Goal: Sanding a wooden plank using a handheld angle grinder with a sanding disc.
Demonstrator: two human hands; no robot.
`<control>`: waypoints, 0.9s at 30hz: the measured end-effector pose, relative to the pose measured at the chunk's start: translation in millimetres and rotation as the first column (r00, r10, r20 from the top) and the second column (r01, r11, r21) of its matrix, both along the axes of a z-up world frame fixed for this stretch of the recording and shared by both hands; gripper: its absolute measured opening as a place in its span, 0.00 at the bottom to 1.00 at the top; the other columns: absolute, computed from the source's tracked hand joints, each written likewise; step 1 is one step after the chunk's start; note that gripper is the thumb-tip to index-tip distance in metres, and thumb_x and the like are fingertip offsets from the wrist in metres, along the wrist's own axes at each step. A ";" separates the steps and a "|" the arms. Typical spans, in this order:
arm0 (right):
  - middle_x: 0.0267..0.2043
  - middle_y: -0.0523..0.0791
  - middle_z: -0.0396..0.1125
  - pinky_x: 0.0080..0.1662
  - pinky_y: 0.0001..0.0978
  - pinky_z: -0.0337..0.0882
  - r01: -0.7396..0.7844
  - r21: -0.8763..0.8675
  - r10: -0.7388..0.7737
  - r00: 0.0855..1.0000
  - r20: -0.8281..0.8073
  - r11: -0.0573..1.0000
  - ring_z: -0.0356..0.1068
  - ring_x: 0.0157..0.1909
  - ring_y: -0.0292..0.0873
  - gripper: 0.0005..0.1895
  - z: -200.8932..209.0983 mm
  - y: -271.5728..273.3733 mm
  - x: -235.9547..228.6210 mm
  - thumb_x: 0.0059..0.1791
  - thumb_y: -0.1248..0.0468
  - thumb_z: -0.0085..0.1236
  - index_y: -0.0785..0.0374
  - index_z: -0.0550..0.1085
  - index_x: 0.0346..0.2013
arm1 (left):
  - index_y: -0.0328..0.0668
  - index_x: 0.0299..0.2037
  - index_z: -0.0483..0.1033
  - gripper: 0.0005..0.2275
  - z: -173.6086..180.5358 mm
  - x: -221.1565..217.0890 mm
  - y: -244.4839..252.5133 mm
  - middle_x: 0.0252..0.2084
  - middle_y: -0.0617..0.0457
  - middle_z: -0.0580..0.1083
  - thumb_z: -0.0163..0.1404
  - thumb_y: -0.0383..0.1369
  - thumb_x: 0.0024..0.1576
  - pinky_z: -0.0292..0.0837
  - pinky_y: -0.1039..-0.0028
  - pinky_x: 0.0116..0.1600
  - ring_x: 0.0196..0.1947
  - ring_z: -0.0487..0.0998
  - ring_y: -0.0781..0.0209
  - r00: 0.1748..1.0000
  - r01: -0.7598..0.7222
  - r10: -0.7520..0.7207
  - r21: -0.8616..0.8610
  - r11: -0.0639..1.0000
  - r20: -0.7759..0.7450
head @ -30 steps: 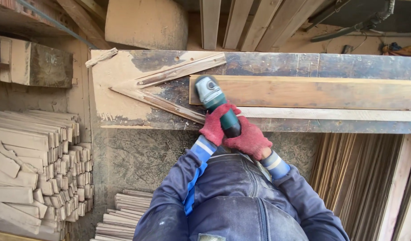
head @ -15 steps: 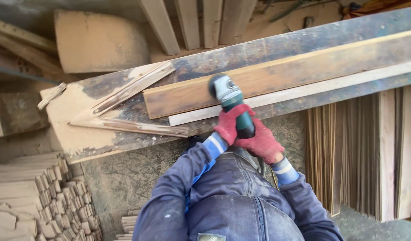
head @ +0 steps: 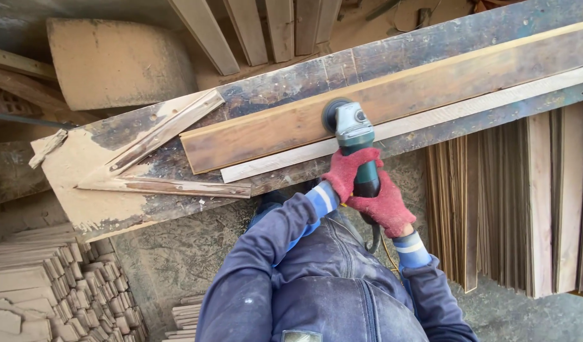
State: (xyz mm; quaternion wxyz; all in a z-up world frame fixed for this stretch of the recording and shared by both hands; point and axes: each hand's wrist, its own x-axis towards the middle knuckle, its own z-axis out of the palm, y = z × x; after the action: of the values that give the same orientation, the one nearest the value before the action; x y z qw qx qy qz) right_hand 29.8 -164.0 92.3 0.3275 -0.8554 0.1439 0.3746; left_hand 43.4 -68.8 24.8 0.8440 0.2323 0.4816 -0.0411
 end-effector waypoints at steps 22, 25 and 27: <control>0.41 0.51 0.74 0.51 0.49 0.73 -0.141 -0.064 0.136 0.988 -0.074 0.988 0.75 0.49 0.53 0.42 5.5 19.1 -5.9 0.24 0.51 0.79 0.44 0.74 0.52 | 0.34 0.33 0.79 0.18 24.3 -13.5 24.7 0.22 0.41 0.77 0.68 0.27 0.32 0.79 0.64 0.41 0.26 0.82 0.51 0.998 0.026 -0.023 0.069 0.997 -0.054; 0.38 0.56 0.72 0.49 0.51 0.71 -0.114 -0.081 0.110 0.993 -0.050 0.990 0.74 0.46 0.57 0.38 15.6 14.1 4.9 0.26 0.54 0.79 0.56 0.73 0.47 | 0.38 0.36 0.78 0.20 9.3 -3.7 -2.1 0.22 0.44 0.77 0.69 0.31 0.33 0.79 0.67 0.44 0.28 0.84 0.51 0.992 0.085 -0.078 0.072 0.994 -0.101; 0.37 0.55 0.72 0.48 0.50 0.71 -0.106 -0.065 0.102 0.993 -0.057 0.992 0.74 0.45 0.55 0.37 13.7 15.8 -2.2 0.25 0.54 0.79 0.55 0.73 0.46 | 0.36 0.37 0.77 0.21 5.2 -10.7 3.3 0.24 0.42 0.78 0.69 0.30 0.33 0.80 0.65 0.44 0.30 0.84 0.50 0.995 0.044 -0.040 0.041 0.998 -0.089</control>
State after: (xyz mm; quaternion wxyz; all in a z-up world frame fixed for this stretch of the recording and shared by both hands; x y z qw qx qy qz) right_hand 27.6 -148.2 106.0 0.2742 -0.8621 0.1207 0.4088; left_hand 32.7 -65.5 30.0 0.8156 0.2586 0.5143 -0.0588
